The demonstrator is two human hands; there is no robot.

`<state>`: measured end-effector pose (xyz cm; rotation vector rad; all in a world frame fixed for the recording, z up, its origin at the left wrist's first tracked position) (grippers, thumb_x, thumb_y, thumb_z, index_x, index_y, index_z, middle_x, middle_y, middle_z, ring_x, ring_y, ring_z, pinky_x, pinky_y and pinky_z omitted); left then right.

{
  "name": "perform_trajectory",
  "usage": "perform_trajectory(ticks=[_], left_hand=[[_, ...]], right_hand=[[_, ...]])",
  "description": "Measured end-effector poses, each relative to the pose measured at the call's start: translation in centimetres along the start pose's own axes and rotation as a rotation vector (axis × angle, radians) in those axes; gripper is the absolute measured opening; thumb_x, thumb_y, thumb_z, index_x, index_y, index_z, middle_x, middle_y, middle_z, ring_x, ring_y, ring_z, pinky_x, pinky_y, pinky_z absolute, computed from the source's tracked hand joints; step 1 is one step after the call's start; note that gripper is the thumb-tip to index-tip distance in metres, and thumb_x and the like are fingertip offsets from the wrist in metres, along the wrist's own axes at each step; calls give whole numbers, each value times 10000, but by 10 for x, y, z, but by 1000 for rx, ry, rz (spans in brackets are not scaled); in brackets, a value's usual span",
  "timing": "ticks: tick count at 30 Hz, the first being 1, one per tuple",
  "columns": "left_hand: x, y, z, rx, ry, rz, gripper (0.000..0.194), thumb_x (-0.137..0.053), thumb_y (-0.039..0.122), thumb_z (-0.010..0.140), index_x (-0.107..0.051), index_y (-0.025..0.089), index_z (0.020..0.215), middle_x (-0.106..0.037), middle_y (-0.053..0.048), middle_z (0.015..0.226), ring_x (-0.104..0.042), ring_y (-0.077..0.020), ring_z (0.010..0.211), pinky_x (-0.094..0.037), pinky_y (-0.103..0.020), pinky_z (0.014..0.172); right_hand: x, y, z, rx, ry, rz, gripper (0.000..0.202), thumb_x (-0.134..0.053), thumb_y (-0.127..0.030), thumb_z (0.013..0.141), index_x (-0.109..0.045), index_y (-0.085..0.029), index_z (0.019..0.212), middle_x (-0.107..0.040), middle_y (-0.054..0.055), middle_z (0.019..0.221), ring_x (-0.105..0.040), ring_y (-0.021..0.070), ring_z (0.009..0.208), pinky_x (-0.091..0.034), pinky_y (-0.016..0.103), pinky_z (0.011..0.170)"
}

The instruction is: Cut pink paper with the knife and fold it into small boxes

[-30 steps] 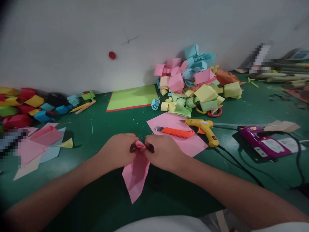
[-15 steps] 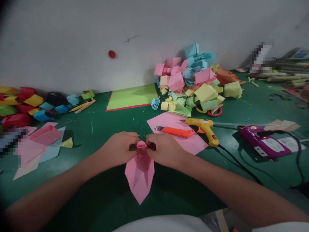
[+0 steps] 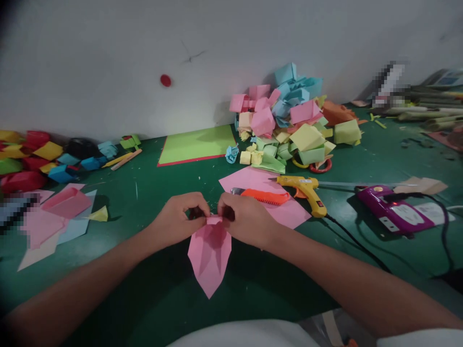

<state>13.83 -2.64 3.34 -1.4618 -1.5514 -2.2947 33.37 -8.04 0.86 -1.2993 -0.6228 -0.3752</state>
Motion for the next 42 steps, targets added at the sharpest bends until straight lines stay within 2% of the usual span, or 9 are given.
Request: perform_trajectory(ticks=[6,9,12,16,25,29,32,35,42], left_hand=[[6,-4,5,-108,-198,-172,161,-547,115,759,-660,192,843,-678,-23,957,-632,-149,865,-500,-269,798],[7,-6,6,-82,-250,-232,125,-547,188,831,-664,183,875,-690,-30,951,-638,-155,861,-495,-277,797],[5,-6,5,-2,-252,-176,114,-583,229,845,-666,191,913,-692,-8,899,-634,-149,808,-485,-259,733],[3,-4,3,17,-257,-154,130,-592,225,856,-655,202,968,-704,-2,936,-652,-155,850,-495,-265,757],[3,4,0,-27,-164,148,136,-532,173,915,-635,226,987,-722,27,969,-657,-147,853,-461,-254,733],[-7,7,-5,-101,-105,393,135,-517,168,937,-633,229,971,-723,9,941,-636,-190,847,-435,-301,739],[-11,9,-8,-154,-78,444,144,-514,166,941,-631,235,991,-726,8,936,-633,-198,837,-427,-314,746],[-9,13,-10,-143,-106,428,130,-553,169,905,-633,233,984,-729,13,929,-643,-192,828,-426,-306,742],[-6,15,-9,-60,-187,492,85,-575,181,864,-647,222,845,-725,9,845,-658,-201,797,-391,-315,703]], right_hand=[[-2,0,-1,81,-20,-121,188,-630,-50,717,-622,-216,804,-667,-28,729,-580,130,653,-379,228,586],[-2,-3,-3,128,2,-216,193,-611,-43,711,-643,-212,800,-680,-11,742,-579,139,669,-365,235,601],[-3,-6,-3,161,10,-285,190,-603,-46,703,-656,-209,786,-685,6,748,-581,154,686,-352,247,610],[-2,-7,-3,142,1,-303,182,-588,-62,722,-663,-213,791,-692,10,766,-581,162,705,-360,256,627],[5,-9,-6,102,-76,-179,159,-604,-141,788,-618,-218,926,-682,-3,834,-579,156,716,-377,262,633],[5,-8,-4,-10,-79,-171,120,-627,-180,801,-626,-215,915,-687,-4,825,-593,161,719,-375,260,615],[5,-9,-3,-29,-101,-210,95,-631,-163,800,-660,-212,877,-698,-3,823,-599,161,718,-363,262,605],[6,-9,-2,-9,-113,-240,71,-642,-148,804,-683,-205,814,-703,-3,791,-603,159,714,-361,264,612],[5,-11,-4,13,-109,-298,122,-653,-128,810,-731,-213,850,-744,4,843,-632,171,775,-392,272,658]])
Point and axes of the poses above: each hand's wrist, its own z-axis towards the middle knuckle, its own x-axis out of the back of the hand, y = z × x, the point moved 1 cm from there along z, towards the middle knuckle
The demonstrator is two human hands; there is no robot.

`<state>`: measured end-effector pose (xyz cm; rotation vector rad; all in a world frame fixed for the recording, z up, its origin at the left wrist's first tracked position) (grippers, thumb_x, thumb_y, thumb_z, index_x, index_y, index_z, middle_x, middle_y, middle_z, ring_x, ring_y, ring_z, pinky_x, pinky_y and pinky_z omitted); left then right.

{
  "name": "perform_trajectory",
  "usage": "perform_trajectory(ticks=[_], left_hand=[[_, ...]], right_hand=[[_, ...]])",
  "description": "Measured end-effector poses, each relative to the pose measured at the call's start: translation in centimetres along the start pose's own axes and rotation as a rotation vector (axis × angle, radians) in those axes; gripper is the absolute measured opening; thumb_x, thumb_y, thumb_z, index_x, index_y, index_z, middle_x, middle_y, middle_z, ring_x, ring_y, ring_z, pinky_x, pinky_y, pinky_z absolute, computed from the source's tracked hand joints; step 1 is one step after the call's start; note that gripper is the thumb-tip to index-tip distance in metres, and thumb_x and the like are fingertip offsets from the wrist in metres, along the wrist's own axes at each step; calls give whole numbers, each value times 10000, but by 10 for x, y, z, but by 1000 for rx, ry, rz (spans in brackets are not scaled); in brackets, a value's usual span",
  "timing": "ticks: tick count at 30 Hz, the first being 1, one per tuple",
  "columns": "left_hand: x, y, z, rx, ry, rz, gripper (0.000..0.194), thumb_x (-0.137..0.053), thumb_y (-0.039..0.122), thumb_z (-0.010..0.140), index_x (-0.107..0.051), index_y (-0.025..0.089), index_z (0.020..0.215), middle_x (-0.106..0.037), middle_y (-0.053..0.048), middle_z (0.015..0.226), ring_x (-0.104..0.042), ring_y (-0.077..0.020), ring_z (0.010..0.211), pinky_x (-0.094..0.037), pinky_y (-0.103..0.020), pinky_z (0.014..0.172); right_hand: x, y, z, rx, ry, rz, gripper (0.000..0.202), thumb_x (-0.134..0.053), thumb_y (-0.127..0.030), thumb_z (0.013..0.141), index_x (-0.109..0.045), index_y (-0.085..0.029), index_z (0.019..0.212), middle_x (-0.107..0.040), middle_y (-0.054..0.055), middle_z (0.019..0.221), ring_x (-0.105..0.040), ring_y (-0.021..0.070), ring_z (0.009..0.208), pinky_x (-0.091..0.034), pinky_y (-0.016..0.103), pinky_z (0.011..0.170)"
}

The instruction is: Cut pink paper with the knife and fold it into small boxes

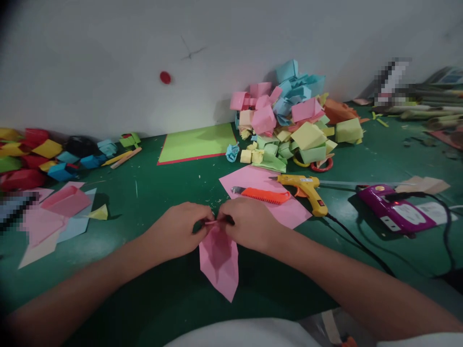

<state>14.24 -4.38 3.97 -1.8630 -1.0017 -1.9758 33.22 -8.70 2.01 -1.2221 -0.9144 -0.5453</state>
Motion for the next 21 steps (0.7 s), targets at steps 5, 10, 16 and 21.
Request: perform_trajectory(ticks=[5,10,16,21], left_hand=[[-4,3,1,7,19,60,124,-574,151,851,-648,223,782,-713,32,744,-659,-186,752,-358,-352,763],[-3,7,2,42,15,118,129,-596,154,833,-668,233,762,-717,28,728,-666,-190,763,-339,-364,761],[-3,9,3,28,-36,143,123,-574,211,870,-662,218,784,-720,0,785,-665,-212,786,-338,-358,706],[-3,13,6,1,-54,186,120,-564,181,845,-623,202,743,-685,-15,764,-643,-206,745,-319,-348,658]], right_hand=[[-1,1,-2,59,-18,-67,109,-683,-157,807,-745,-219,872,-743,9,892,-632,193,856,-409,290,716],[-1,-1,-2,59,-28,-60,177,-637,-61,769,-733,-201,815,-727,5,861,-618,175,836,-391,279,704],[1,-4,-2,61,-46,-140,134,-631,-103,778,-716,-200,814,-718,14,860,-610,186,831,-355,290,670],[1,-5,-1,39,-57,-220,109,-626,-108,779,-691,-193,762,-711,25,849,-606,194,833,-345,299,657]])
Point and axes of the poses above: each hand's wrist, its own z-axis towards the middle knuckle, its own x-axis out of the back of the hand, y = z × x, the point moved 1 cm from there along z, towards the middle knuckle
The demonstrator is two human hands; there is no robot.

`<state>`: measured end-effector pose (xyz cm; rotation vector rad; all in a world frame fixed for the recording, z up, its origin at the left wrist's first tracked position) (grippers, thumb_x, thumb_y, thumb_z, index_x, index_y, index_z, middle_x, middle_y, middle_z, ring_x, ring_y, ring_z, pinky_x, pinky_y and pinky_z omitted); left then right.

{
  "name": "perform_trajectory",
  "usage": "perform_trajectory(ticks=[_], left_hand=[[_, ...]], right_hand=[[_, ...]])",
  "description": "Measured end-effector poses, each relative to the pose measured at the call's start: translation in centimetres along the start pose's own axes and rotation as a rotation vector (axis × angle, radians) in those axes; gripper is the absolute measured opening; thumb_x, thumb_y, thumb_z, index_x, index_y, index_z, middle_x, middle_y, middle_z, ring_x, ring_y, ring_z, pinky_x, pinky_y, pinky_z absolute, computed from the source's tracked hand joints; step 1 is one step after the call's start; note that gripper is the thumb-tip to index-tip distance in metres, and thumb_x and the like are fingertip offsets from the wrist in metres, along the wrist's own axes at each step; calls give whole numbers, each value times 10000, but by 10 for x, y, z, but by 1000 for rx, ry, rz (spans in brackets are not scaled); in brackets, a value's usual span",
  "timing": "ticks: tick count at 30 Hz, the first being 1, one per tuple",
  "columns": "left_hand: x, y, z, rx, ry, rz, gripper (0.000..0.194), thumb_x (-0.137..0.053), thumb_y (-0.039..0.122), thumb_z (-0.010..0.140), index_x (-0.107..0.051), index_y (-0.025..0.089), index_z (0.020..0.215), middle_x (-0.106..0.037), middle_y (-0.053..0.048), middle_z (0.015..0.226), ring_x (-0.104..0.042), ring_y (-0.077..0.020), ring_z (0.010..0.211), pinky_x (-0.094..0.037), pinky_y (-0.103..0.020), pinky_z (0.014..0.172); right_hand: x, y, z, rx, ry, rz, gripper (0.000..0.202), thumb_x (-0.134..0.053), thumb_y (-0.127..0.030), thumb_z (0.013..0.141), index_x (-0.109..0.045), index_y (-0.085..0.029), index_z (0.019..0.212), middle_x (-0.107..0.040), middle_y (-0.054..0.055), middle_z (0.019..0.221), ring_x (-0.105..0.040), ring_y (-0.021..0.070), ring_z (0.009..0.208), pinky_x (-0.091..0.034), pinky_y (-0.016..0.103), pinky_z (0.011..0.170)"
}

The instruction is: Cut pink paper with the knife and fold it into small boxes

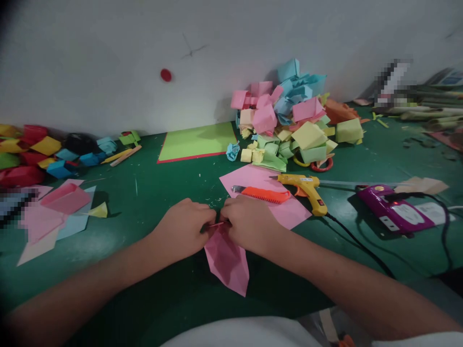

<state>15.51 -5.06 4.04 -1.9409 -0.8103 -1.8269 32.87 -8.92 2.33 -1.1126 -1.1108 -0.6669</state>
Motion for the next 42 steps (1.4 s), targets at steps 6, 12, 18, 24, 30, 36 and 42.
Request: perform_trajectory(ticks=[6,12,18,24,30,36,42], left_hand=[[1,0,3,-1,17,22,107,-583,213,854,-622,206,754,-680,-15,779,-639,-216,762,-324,-354,651],[2,-2,0,-30,26,53,66,-599,220,828,-641,202,780,-661,-23,771,-628,-229,761,-332,-365,637],[12,-6,0,-124,0,99,230,-506,206,922,-694,192,790,-671,-48,844,-601,-225,817,-367,-383,686],[12,-7,-2,-138,-18,135,220,-522,202,923,-695,181,788,-671,-44,807,-582,-219,789,-364,-386,673],[10,-4,-5,-101,-7,122,216,-511,189,893,-667,188,743,-667,-36,776,-591,-221,773,-383,-390,675],[9,-2,-3,-5,-7,117,172,-531,252,868,-675,193,793,-670,-54,809,-632,-244,768,-429,-387,667],[9,2,1,61,-91,133,183,-547,272,862,-710,188,865,-698,-83,846,-677,-284,821,-484,-384,691]], right_hand=[[2,1,0,36,-8,3,148,-611,-99,784,-722,-196,779,-725,23,879,-617,200,876,-378,300,697],[-1,2,-1,108,17,32,211,-581,-70,792,-760,-181,799,-717,37,894,-613,192,849,-389,307,695],[-2,3,1,145,67,41,177,-605,-100,831,-760,-183,816,-721,39,897,-603,194,818,-390,311,688],[-4,2,1,209,126,102,204,-590,-61,838,-752,-185,847,-724,39,891,-599,188,828,-406,310,738],[-5,-1,0,182,107,120,165,-599,-77,833,-728,-176,857,-718,44,889,-597,187,840,-397,304,740],[-1,-4,-1,35,13,176,125,-588,-105,795,-646,-179,877,-679,32,856,-575,171,761,-331,282,629],[0,-7,-3,47,-49,249,136,-574,-107,795,-584,-178,911,-665,47,912,-561,174,783,-344,279,650]])
Point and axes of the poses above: each hand's wrist, its own z-axis towards the middle knuckle, its own x-axis out of the back of the hand, y = z × x, the point moved 1 cm from there along z, towards the middle knuckle
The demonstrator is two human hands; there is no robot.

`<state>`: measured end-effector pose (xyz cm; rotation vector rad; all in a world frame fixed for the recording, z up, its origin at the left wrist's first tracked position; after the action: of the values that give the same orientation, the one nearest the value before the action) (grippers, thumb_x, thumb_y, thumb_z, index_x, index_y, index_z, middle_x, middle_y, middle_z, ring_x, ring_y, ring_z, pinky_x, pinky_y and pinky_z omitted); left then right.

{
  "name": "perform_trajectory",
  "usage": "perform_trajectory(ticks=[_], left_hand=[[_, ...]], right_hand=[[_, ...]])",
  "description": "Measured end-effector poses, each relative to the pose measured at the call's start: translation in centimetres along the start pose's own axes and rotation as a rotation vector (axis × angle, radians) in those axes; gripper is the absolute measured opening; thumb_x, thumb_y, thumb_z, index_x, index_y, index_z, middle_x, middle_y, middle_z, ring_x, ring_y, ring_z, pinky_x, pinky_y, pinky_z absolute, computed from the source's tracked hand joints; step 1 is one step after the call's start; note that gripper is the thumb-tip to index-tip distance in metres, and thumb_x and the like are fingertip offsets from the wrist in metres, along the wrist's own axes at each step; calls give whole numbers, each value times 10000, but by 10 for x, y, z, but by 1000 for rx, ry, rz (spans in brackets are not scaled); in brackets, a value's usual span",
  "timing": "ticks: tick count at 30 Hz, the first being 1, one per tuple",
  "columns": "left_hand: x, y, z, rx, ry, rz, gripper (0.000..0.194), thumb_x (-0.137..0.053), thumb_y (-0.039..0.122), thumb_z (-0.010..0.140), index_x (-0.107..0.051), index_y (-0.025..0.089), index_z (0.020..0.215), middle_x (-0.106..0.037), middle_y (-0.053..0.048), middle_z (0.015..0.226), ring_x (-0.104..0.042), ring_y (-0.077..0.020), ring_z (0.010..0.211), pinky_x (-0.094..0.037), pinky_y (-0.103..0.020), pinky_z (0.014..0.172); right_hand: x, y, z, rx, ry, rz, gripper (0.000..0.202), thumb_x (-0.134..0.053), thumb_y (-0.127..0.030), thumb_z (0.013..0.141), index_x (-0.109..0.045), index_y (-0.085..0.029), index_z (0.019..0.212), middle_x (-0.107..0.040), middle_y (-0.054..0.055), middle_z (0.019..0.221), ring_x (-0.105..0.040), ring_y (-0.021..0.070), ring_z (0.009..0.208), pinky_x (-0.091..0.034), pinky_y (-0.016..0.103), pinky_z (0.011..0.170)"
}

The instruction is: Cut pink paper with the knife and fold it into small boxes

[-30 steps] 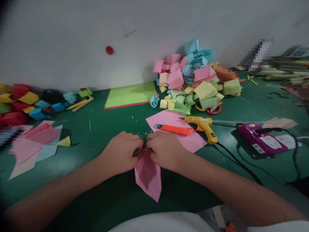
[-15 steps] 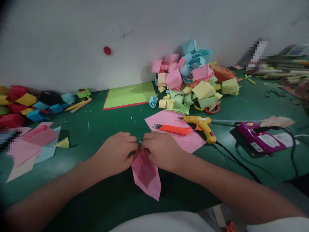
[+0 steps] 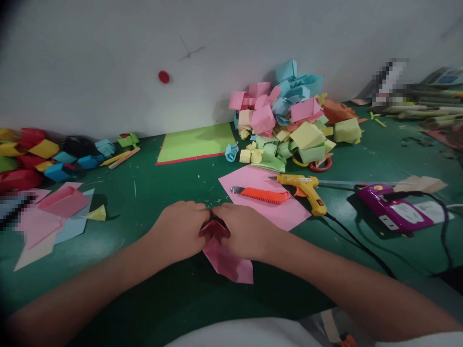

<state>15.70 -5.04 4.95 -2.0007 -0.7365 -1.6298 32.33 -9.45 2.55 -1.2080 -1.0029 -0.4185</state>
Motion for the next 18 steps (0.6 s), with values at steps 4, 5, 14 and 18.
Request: perform_trajectory(ticks=[4,5,14,18], left_hand=[[2,1,2,15,-33,16,177,-551,221,850,-721,179,876,-710,-101,878,-689,-289,848,-499,-377,704],[3,1,2,21,-45,19,180,-547,210,848,-723,177,869,-709,-105,875,-691,-292,849,-501,-377,703],[4,1,2,100,-78,4,119,-580,209,790,-691,174,768,-703,-98,807,-698,-269,770,-497,-327,622],[3,-1,2,127,-111,-1,81,-606,200,750,-677,176,720,-706,-91,763,-694,-246,702,-486,-300,586]], right_hand=[[2,-4,-3,-1,-17,44,148,-606,-127,763,-555,-185,889,-630,34,883,-522,160,729,-341,273,628],[2,-5,-4,1,-19,58,133,-606,-136,770,-552,-188,880,-624,30,873,-514,156,714,-339,272,621],[1,-7,-7,13,-22,76,145,-600,-174,821,-595,-192,965,-655,37,911,-548,165,728,-366,273,625],[2,-8,-9,18,-25,74,193,-597,-177,841,-633,-203,1029,-686,49,960,-601,186,799,-401,276,666]])
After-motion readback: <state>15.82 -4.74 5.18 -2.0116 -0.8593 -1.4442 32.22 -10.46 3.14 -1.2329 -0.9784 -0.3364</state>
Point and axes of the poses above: each hand's wrist, its own z-axis towards the middle knuckle, its own x-axis out of the back of the hand, y = z × x, the point moved 1 cm from there along z, towards the middle knuckle
